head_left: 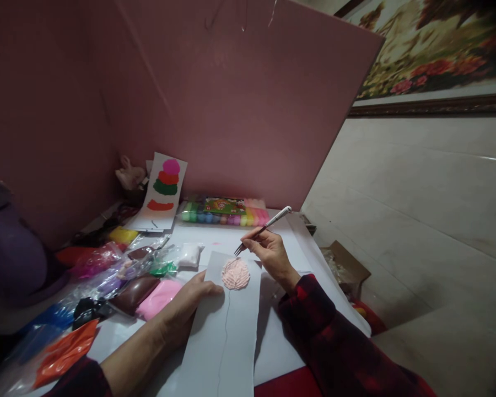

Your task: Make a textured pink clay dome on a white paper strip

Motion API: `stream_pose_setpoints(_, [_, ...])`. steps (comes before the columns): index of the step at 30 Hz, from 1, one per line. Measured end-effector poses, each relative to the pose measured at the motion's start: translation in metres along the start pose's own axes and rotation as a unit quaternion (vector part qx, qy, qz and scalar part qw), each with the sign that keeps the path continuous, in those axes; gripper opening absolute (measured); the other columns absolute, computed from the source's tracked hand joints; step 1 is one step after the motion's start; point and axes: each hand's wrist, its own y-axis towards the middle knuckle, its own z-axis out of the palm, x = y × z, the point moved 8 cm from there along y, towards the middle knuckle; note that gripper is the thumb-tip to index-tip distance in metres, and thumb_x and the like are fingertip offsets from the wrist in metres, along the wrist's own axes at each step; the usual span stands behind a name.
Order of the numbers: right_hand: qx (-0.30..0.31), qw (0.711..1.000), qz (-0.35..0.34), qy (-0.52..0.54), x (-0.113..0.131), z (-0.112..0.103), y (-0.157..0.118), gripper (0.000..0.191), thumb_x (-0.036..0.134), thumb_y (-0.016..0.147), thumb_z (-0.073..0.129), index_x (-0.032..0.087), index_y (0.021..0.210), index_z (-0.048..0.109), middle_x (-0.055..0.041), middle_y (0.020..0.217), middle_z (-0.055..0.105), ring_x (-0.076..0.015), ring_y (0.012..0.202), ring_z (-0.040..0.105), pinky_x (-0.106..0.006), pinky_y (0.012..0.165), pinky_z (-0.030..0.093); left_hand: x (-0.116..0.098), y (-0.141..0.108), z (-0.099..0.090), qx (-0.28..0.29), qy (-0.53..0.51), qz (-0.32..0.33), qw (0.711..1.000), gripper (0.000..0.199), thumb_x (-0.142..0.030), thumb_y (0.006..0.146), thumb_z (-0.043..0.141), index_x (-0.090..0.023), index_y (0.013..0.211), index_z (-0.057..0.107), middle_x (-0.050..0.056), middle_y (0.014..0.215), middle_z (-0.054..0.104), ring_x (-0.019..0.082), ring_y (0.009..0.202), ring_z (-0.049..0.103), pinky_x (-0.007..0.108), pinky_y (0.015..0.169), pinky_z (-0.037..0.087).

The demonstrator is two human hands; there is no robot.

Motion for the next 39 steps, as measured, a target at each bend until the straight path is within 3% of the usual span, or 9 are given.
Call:
stream_pose_setpoints(23, [0.01,0.999,0.032,0.009,-0.0045,0.0035,-0.0004,0.013,0.029,0.072,0.07,0.016,0.074,0.065,-0.0013,0.063,0.067,-0.0141,0.06,0.062,-0.028,0.06,0.049,0.0017,-0.001,0.0019,0.001,0.001,-0.008,1.0,0.062,-0.015,0.061,0.063,-0.008,0.122,0.055,0.01,0.074,0.072,0.019,0.055,0.062,0.028,0.054,0.046])
stream_pose_setpoints(39, [0.005,1.0,0.014,-0.007,0.0015,-0.0032,0.0006,0.019,0.034,0.072,0.071,0.017,0.071,0.063,-0.001,0.062,0.064,-0.0143,0.059,0.062,-0.029,0.06,0.051,-0.0005,-0.0006,-0.0005,-0.014,-0.016,-0.003,1.0,0.057,-0.014,0.061,0.065,-0.009,0.117,0.058,0.009,0.072,0.072,0.018,0.053,0.061,0.026,0.052,0.045])
